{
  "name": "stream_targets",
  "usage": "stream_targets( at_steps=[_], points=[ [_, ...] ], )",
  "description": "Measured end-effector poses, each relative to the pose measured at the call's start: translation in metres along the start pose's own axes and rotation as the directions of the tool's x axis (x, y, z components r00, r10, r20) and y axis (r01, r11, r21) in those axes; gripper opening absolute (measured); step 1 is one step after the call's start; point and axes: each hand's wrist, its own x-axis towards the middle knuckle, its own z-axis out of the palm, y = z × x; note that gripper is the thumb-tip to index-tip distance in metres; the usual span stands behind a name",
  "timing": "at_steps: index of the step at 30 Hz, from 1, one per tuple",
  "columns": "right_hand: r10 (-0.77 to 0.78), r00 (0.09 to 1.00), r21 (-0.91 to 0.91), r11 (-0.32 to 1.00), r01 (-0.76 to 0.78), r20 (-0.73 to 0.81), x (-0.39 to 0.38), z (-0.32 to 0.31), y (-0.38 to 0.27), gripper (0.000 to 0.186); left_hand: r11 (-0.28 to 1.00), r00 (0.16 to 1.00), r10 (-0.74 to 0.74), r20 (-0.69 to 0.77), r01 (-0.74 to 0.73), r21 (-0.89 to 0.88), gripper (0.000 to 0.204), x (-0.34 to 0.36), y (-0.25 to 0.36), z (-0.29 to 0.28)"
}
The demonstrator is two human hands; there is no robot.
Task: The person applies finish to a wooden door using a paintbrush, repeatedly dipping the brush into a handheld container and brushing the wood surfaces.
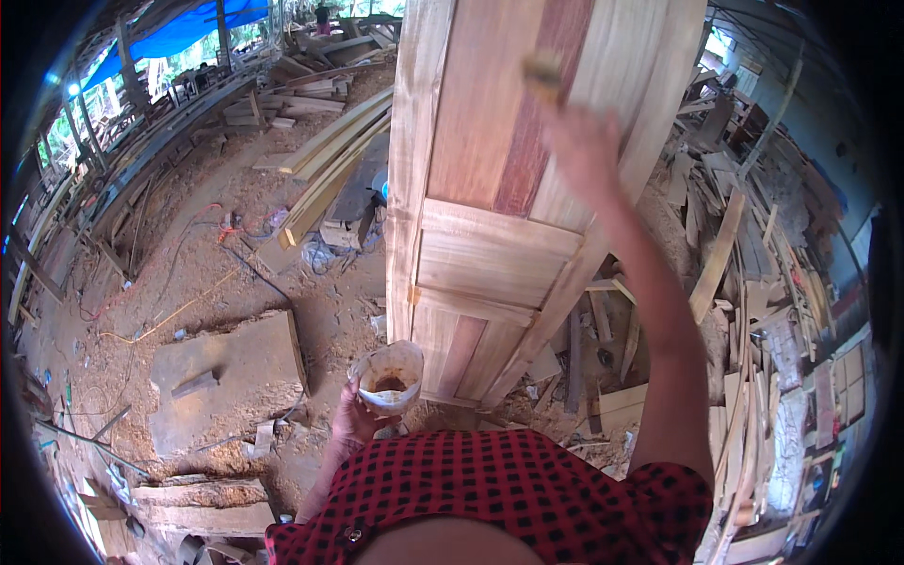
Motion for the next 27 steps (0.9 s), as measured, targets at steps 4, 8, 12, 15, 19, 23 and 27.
stream_targets(
  at_steps=[4, 8, 12, 15, 19, 23, 27],
  points=[
    [-0.116, 0.987, 0.284, 0.955, 0.081, 0.108, -0.121, 0.024, -0.086, 0.034, 1.0, 0.999, -0.022, -0.037, 0.022, 0.011, 0.095, -0.004, -0.001, 0.003],
    [-0.164, 0.967, 0.568, 0.822, 0.026, 0.194, -0.137, 0.021, -0.113, 0.033, 0.999, 0.998, -0.048, -0.041, 0.049, 0.022, 0.097, -0.005, -0.003, 0.006],
    [-0.092, 0.961, 0.746, 0.651, -0.139, 0.26, -0.071, 0.028, -0.093, 0.022, 0.999, 1.0, -0.023, -0.008, 0.023, -0.023, 0.096, -0.003, -0.016, 0.0],
    [0.127, 0.977, 0.69, 0.692, -0.211, 0.17, -0.013, 0.054, -0.044, 0.021, 0.999, 0.999, 0.005, 0.04, -0.003, -0.05, 0.092, -0.008, -0.013, 0.005],
    [0.214, 0.973, 0.813, 0.58, -0.052, -0.09, 0.11, 0.004, 0.015, 0.025, 0.996, 1.0, 0.025, -0.005, -0.025, -0.086, 0.091, -0.014, -0.017, -0.017],
    [0.401, 0.881, 0.617, 0.768, -0.173, -0.252, 0.167, -0.025, 0.037, 0.029, 0.995, 0.998, 0.034, -0.05, -0.039, -0.096, 0.09, -0.018, -0.016, -0.019],
    [0.123, 0.916, 0.075, 0.992, -0.102, -0.382, 0.143, 0.011, 0.028, 0.034, 0.993, 0.997, 0.028, -0.072, -0.036, -0.111, 0.088, -0.013, -0.019, -0.017]
  ],
)
